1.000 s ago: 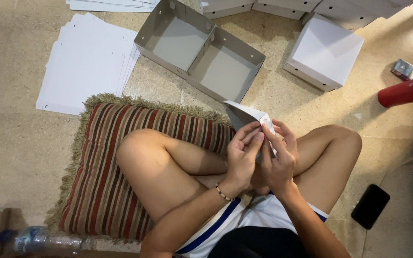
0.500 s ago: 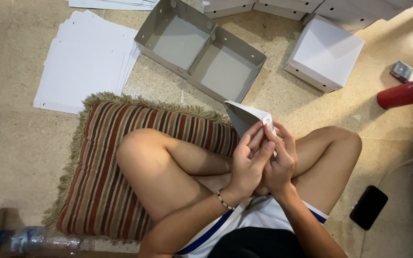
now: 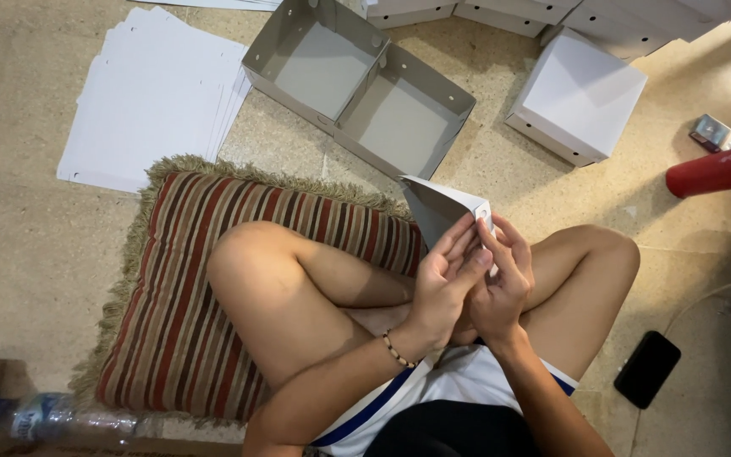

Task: Assembling cardboard boxes by folding flat sheets and tucking in flaps.

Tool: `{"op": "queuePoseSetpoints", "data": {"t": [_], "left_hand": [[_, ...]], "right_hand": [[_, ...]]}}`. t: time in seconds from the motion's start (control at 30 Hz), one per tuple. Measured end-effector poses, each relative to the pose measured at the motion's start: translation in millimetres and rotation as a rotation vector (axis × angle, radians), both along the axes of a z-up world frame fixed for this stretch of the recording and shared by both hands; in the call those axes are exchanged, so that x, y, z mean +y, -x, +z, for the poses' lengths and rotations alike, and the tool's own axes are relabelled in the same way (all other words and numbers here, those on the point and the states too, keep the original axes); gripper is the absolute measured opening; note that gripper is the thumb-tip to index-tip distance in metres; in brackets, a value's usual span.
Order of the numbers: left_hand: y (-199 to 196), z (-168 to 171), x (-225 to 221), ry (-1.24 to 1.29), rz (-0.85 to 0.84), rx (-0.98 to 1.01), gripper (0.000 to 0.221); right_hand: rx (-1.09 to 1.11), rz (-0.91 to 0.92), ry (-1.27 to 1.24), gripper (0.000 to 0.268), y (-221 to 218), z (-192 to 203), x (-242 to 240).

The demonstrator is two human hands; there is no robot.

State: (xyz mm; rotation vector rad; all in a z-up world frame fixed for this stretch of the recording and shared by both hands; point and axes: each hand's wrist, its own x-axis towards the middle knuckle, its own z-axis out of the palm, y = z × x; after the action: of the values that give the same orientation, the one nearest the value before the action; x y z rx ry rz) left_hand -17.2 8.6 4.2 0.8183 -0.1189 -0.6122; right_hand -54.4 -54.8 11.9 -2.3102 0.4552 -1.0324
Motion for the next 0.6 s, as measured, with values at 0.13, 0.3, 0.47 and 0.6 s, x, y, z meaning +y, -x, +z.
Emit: {"op": "queuePoseSetpoints", "data": {"t": [0.13,0.3,0.47,0.6], "left_hand": [[-2.3,1.0,-0.8,0.018,-0.005,0.001,0.036],[-3.1,2.1,-2.0,0.047,-0.022,0.009,0.039],[-5.6,3.5,-5.5,0.067,-0.050,0.013,0.042],[-8.8,1.7,-10.9,0.017,-0.005,-0.015,0.042]], "right_hand": [[-0.014,-0.010,0.007,0.032,-4.9,6.2,4.2],[-0.001,-0.035,0.023,0.029,-4.9,10.5,5.1],[0.047,-0.044,0.058,0.022,-4.7,24.2,-7.1],[0.086,-0.050,0.059,0.014,-8.8,38.2,-8.3]]}}
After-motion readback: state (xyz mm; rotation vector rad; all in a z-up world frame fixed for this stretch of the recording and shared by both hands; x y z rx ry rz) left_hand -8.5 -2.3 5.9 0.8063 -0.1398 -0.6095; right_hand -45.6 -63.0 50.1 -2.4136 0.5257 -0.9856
